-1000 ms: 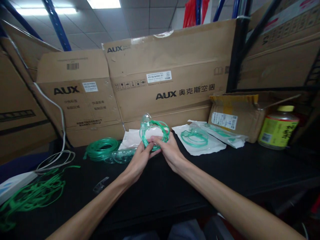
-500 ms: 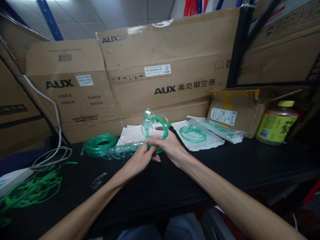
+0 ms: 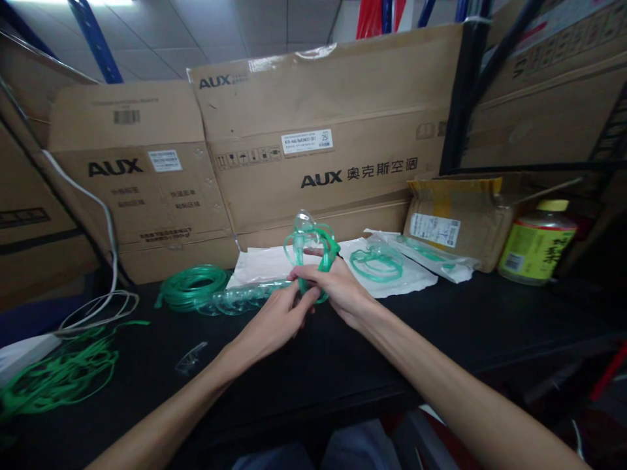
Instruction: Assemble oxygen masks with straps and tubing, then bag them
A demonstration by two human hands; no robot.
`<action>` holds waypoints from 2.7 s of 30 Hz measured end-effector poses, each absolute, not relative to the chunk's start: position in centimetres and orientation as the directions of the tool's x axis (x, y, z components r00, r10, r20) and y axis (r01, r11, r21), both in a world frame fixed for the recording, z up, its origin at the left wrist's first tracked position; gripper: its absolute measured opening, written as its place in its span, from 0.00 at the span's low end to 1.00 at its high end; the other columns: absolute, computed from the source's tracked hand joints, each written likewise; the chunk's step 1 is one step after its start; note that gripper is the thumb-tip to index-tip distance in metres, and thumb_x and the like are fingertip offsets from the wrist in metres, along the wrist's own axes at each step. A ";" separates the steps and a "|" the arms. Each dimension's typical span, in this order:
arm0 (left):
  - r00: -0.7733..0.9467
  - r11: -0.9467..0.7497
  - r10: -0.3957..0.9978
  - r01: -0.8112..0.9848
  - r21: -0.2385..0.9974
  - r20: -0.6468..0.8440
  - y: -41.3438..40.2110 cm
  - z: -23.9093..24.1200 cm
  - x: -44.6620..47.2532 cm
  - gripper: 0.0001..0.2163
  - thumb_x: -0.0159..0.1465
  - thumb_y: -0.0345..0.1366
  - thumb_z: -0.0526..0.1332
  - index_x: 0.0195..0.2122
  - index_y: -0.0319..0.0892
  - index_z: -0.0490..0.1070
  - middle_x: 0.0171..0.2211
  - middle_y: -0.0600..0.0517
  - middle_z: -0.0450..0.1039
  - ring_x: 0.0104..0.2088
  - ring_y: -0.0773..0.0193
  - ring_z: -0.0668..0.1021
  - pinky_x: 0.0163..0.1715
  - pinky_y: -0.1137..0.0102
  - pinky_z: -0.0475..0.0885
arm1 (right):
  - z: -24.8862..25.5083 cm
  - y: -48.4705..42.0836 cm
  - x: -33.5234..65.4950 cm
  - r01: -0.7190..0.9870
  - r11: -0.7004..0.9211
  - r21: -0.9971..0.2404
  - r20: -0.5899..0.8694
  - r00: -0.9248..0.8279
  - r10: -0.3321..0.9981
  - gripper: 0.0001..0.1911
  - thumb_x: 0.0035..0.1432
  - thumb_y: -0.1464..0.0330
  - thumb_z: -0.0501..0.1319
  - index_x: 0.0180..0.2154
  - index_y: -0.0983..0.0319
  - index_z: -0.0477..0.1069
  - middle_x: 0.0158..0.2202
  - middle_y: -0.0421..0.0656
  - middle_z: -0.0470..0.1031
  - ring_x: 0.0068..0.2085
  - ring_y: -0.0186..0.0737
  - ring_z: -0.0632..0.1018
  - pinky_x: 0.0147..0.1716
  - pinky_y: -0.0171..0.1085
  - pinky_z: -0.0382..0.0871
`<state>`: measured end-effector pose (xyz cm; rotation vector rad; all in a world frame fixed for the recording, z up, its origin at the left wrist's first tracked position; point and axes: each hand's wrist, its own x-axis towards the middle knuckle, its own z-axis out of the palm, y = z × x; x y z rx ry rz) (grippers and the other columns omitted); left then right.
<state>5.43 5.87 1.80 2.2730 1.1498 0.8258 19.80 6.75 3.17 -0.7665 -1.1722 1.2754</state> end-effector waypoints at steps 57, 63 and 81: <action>0.454 -0.385 0.787 0.890 -0.243 0.417 4.6 10.4 5.2 0.13 0.67 0.30 0.57 0.52 0.42 0.73 0.41 0.44 0.80 0.41 0.50 0.82 0.35 0.63 0.74 | -1.3 -0.8 26.2 -0.328 0.155 -0.932 0.159 0.015 0.987 0.18 0.54 0.61 0.72 0.43 0.64 0.74 0.27 0.42 0.78 0.27 0.36 0.76 0.29 0.33 0.66; 0.505 -0.438 0.776 0.863 -0.252 0.379 3.8 7.4 4.1 0.10 0.66 0.31 0.57 0.41 0.41 0.79 0.41 0.44 0.77 0.45 0.50 0.79 0.38 0.63 0.75 | -1.2 -2.1 25.1 -0.344 0.100 -0.934 0.108 -0.006 0.994 0.29 0.50 0.58 0.74 0.50 0.64 0.73 0.25 0.42 0.78 0.25 0.36 0.75 0.26 0.33 0.67; 0.464 -0.447 0.760 0.882 -0.152 0.455 4.0 4.8 2.6 0.04 0.71 0.32 0.55 0.43 0.42 0.68 0.40 0.48 0.77 0.40 0.57 0.81 0.31 0.70 0.71 | 0.0 -2.7 20.3 -0.385 0.016 -0.923 0.125 -0.261 0.957 0.38 0.52 0.62 0.73 0.61 0.61 0.61 0.28 0.39 0.78 0.26 0.36 0.77 0.28 0.35 0.70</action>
